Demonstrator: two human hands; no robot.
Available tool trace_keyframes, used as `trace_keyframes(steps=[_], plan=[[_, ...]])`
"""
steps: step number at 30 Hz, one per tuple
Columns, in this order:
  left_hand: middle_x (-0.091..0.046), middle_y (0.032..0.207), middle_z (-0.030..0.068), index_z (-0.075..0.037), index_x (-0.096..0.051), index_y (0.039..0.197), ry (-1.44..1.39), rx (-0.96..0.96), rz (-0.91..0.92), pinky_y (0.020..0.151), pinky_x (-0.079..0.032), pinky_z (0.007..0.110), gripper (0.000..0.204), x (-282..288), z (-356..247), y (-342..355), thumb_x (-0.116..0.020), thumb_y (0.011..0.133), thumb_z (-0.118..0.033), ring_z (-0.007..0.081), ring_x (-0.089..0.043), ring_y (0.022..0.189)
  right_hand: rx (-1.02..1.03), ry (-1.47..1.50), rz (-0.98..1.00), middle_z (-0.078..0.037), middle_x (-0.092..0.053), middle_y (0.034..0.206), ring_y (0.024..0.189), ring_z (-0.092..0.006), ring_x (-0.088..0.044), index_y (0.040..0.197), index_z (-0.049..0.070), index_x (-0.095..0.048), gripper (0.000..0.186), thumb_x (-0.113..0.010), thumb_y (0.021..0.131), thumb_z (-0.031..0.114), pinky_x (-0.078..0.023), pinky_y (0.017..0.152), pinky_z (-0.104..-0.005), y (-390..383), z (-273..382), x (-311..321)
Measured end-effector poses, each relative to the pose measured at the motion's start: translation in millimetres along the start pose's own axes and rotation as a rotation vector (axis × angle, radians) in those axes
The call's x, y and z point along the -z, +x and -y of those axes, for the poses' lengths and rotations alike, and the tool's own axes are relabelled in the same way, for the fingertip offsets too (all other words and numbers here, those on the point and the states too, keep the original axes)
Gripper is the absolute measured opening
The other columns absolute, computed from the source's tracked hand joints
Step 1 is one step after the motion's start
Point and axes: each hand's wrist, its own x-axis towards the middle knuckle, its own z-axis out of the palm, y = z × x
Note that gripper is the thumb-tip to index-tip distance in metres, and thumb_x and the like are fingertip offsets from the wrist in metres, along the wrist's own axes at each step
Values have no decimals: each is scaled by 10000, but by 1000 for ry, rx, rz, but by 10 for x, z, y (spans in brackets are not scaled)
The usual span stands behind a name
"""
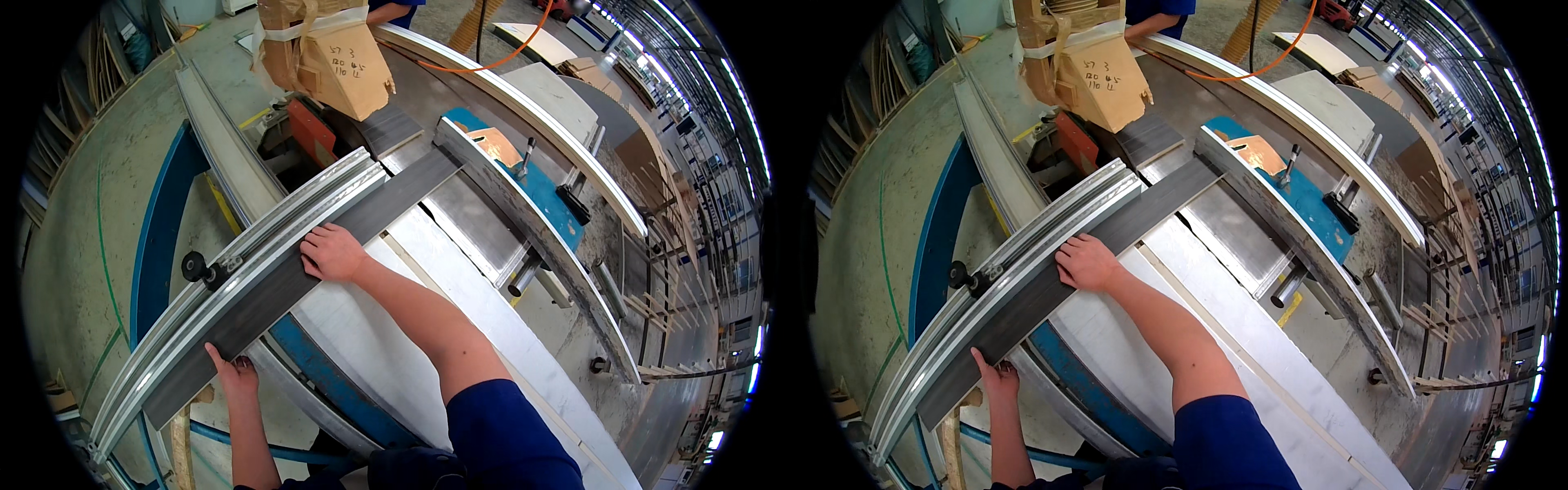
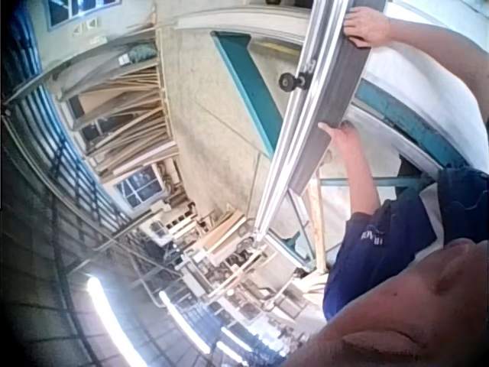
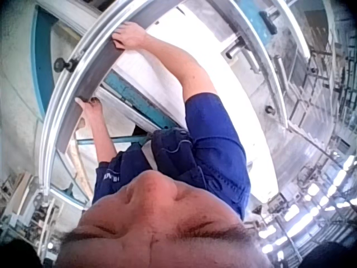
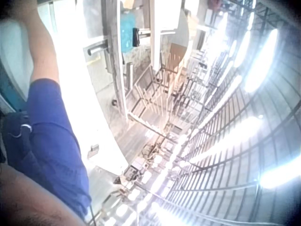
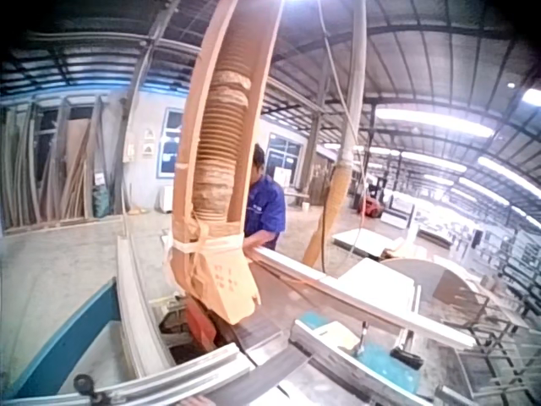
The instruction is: The person uses a table saw to cut a long strip of dark material into smaller segments. They guide the material through the saw blade repeatedly, separating the cut pieces and stacking them on the table surface. The person then moves the stack of cut pieces to a nearby workbench.
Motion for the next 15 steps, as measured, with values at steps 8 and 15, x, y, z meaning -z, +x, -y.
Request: trace_keyframes(steps=[8,15], plan=[[-659,1211,8,-111,-665,1318,260,-38,-9,904,-453,307,601,57,65,-247,-772,1005,-613,167,-579,1012,-10,41,-67,-77,-598,798,821,-287,-640,782,97,-590,189,-750,823,188,-530,749,-416,-37,-80,-18],[-644,1047,106,7,-646,1107,1143,-1311,570,875,-526,386,145,-1312,118,-1047,-720,1047,-102,281,-642,961,-32,57,-51,-73,-625,781,811,-282,-658,756,83,-618,178,-744,809,197,-532,756,-412,2,-64,24]])
